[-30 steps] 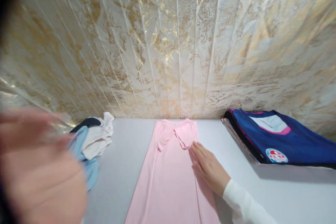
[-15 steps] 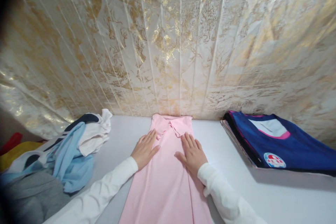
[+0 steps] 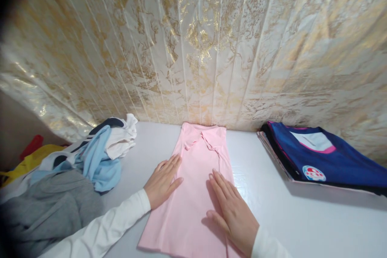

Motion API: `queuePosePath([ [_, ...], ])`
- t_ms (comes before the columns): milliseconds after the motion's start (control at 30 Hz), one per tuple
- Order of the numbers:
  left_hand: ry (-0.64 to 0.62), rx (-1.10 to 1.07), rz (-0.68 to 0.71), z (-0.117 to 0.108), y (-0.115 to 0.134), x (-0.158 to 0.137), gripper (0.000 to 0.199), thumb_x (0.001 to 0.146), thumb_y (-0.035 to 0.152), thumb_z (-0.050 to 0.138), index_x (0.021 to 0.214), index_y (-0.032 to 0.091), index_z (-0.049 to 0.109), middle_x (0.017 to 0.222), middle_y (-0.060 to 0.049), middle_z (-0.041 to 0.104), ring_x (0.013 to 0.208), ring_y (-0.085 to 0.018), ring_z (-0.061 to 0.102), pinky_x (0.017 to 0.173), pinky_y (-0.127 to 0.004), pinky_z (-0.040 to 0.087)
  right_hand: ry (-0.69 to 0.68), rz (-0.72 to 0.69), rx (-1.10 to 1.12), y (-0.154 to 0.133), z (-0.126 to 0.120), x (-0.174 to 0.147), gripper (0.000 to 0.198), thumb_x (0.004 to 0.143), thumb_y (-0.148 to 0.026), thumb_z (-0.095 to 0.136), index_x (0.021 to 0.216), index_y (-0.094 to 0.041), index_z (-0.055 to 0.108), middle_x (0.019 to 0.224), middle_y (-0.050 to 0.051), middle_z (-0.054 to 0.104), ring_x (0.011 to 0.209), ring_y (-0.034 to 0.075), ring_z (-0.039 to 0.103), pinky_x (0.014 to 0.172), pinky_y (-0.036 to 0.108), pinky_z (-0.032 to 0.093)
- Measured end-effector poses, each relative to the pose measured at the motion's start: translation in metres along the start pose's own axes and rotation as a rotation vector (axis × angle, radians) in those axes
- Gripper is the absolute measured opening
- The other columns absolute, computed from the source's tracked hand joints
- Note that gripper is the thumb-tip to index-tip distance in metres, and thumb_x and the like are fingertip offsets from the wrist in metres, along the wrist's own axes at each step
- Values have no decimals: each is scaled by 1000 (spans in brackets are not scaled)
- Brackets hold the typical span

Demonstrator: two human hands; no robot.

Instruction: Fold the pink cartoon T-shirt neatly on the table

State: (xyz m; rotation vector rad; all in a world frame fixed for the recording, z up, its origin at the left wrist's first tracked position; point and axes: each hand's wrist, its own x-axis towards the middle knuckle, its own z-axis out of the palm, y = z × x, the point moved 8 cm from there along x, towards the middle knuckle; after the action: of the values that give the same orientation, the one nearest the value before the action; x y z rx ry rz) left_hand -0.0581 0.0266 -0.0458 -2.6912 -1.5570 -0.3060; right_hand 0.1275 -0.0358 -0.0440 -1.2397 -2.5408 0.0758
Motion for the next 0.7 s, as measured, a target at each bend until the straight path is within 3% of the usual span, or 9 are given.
queuePosePath([
  [133,59,-19,9,-13,6,-10,56,99,40,28,144,8,20,149,-14,24,138,-21,18,108,-43,24,20,-70,35,-23,-7,-5,73,90,-49,42,148,-20,9,153,9,15,138,27,23,108,42,32],
  [300,18,-35,97,-24,32,-56,52,97,24,30,146,14,13,150,-9,21,138,-17,17,110,-40,22,-20,-157,-2,-40,-1,-18,76,89,-49,45,148,-18,9,151,9,19,137,28,23,108,42,32],
  [400,-19,-37,122,-20,41,-78,55,97,27,34,147,15,12,151,-9,21,138,-19,17,109,-39,24,-56,-182,-36,-37,7,-23,78,88,-50,46,148,-19,8,151,10,18,137,29,22,108,45,31],
  [533,1,-24,113,-15,41,-86,57,97,29,36,147,15,12,151,-9,20,138,-21,19,108,-40,27,-76,-195,-51,-38,9,-25,80,87,-51,47,148,-19,6,151,11,17,137,30,21,107,49,31],
  [700,124,43,173,-28,46,-92,54,98,33,34,145,11,19,148,-12,28,136,-21,25,104,-37,34,-169,-172,28,-39,2,-22,75,87,-48,48,147,-20,12,150,10,19,136,30,24,106,47,34],
])
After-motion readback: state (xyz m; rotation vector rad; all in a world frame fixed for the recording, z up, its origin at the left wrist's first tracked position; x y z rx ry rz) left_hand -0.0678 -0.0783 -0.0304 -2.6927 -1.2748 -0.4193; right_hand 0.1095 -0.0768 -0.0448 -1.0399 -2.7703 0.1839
